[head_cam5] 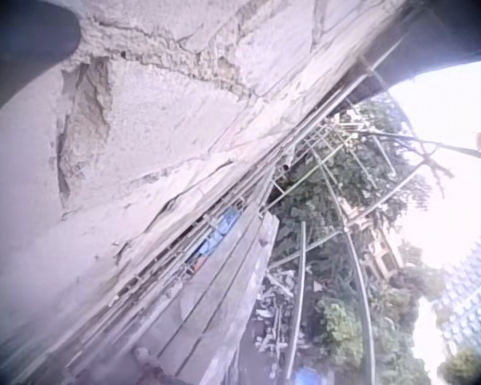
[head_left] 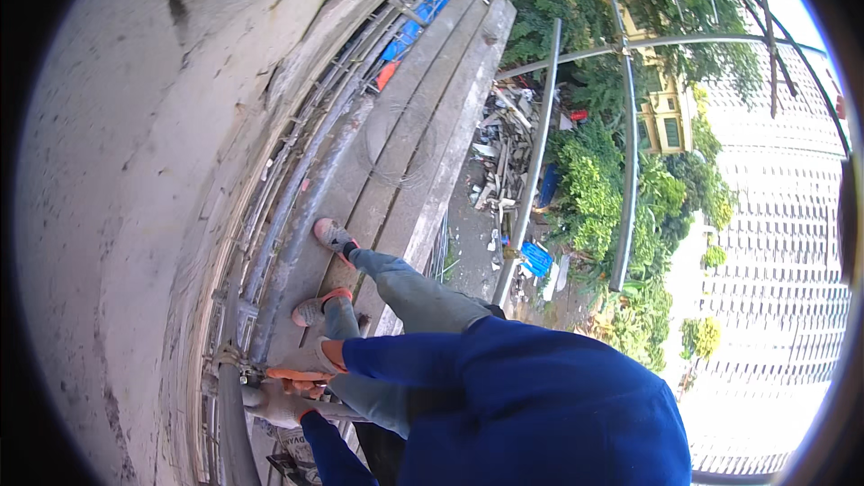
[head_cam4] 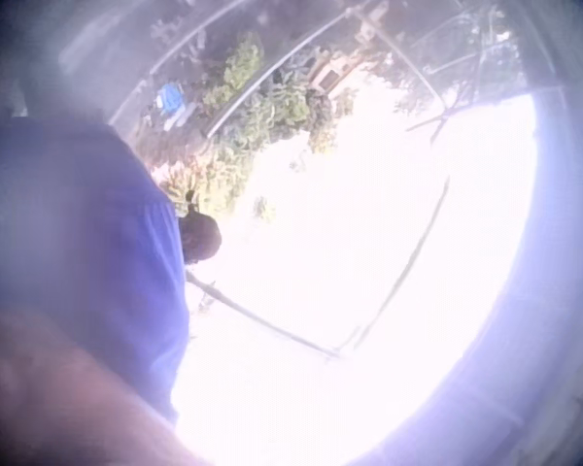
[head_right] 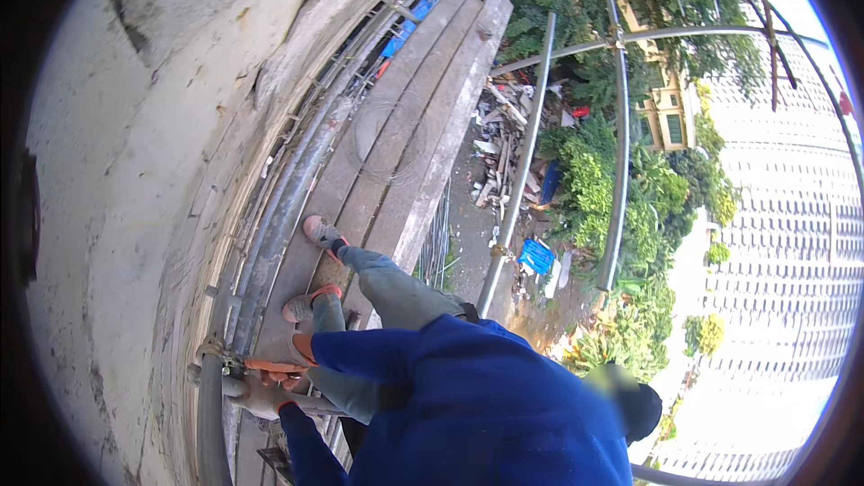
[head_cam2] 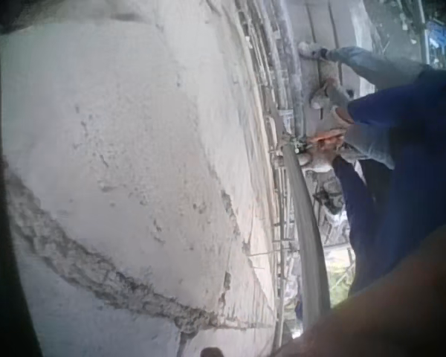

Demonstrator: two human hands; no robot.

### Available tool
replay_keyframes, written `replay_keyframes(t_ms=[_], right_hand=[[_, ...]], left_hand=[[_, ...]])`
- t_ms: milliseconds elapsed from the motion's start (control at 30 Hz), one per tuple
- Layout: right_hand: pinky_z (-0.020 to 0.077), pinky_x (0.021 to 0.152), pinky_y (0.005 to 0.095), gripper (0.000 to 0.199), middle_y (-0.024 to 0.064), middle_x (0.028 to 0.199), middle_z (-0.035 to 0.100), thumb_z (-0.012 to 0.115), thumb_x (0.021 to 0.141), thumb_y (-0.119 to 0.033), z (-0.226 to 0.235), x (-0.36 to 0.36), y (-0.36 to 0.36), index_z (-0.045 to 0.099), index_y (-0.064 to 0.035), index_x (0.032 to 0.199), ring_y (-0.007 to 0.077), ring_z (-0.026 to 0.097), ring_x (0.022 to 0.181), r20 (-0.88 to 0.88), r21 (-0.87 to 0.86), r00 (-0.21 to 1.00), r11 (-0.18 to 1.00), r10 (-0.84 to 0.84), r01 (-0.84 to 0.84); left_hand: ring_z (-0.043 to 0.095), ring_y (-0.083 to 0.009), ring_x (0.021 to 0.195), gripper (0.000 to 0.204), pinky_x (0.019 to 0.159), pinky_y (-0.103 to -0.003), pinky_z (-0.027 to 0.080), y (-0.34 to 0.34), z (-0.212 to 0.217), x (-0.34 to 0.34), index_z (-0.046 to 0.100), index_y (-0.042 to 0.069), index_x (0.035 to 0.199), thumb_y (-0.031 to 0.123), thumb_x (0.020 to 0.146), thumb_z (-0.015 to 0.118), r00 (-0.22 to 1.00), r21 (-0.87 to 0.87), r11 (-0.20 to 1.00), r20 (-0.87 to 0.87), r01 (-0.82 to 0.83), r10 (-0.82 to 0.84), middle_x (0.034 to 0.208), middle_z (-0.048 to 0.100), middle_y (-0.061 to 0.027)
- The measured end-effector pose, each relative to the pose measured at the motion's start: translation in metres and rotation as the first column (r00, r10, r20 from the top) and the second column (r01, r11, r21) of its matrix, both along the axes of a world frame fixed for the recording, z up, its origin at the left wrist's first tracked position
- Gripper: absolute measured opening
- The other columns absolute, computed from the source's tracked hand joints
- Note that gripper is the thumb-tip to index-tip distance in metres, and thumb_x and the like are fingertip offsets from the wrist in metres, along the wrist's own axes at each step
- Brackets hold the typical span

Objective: The person assembles a metal scaffolding structure on a rooftop. They use a wrench to tighten couplers at the joints of metal poles, secure the connections, and move along the wooden planks to reach different sections of the frame.

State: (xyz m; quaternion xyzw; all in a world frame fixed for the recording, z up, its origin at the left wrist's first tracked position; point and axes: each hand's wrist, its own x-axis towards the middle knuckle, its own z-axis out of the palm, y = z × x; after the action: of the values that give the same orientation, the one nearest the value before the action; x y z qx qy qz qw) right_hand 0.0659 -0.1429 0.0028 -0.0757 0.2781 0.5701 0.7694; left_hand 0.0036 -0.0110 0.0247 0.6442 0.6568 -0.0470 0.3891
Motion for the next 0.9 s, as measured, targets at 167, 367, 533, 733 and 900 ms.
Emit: replay_keyframes(t_ms=[167,367,533,733,900], right_hand=[[0.0531,0.050,0.0350,0.040,-0.0017,0.055,0.048,0.049,0.102,-0.038,-0.027,-0.026,0.010,0.055,-0.0045,0.122,0.0176,0.059,0.050,-0.343,0.484,0.938,0.865,0.053,0.129],[0.0483,0.041,0.0268,0.035,-0.0093,0.055,0.042,0.044,0.106,-0.043,0.007,-0.052,0.044,0.054,-0.0101,0.103,0.0057,0.048,0.044,-0.735,0.211,0.625,0.787,-0.263,0.579],[0.0413,0.046,0.0331,0.039,-0.0029,0.058,0.051,0.041,0.106,-0.046,0.080,0.004,0.096,0.054,-0.0101,0.101,0.0113,0.048,0.052,-0.358,-0.191,0.849,0.921,-0.388,0.340],[0.0367,0.045,0.0337,0.032,-0.0016,0.057,0.044,0.047,0.105,-0.042,0.095,0.025,0.077,0.052,-0.0127,0.092,0.0144,0.037,0.043,-0.265,-0.305,0.927,0.935,-0.264,0.179],[0.0384,0.046,0.0243,0.025,-0.0015,0.068,0.054,0.061,0.100,-0.033,0.093,0.027,-0.006,0.063,-0.0084,0.102,0.0076,0.047,0.052,0.141,-0.369,0.954,0.908,0.264,-0.196]], left_hand=[[0.066,-0.0275,0.107,0.050,0.087,-0.041,0.057,-0.003,0.011,0.009,0.043,0.012,0.145,0.032,0.100,0.050,0.998,0.052,0.997,-0.052,0.049,-0.046,0.128,0.061,-0.0100],[0.067,-0.0319,0.104,0.054,0.086,-0.044,0.056,-0.003,0.010,0.005,0.045,0.010,0.142,0.034,0.094,0.056,0.995,0.085,0.994,-0.079,0.075,-0.068,0.122,0.064,-0.0141],[0.067,-0.0355,0.101,0.058,0.086,-0.046,0.055,-0.003,0.017,-0.008,0.046,0.009,0.140,0.035,0.089,0.060,0.992,0.159,0.984,-0.108,0.077,-0.061,0.116,0.065,-0.0174],[0.068,-0.0399,0.098,0.063,0.085,-0.048,0.053,-0.008,0.013,0.000,0.048,0.008,0.137,0.037,0.083,0.065,0.988,0.208,0.974,-0.145,0.090,-0.060,0.110,0.068,-0.0215],[0.068,-0.0435,0.096,0.068,0.084,-0.050,0.052,0.002,-0.013,0.004,0.049,0.006,0.134,0.039,0.078,0.069,0.956,0.301,0.940,-0.285,0.161,-0.073,0.105,0.069,-0.0249]])
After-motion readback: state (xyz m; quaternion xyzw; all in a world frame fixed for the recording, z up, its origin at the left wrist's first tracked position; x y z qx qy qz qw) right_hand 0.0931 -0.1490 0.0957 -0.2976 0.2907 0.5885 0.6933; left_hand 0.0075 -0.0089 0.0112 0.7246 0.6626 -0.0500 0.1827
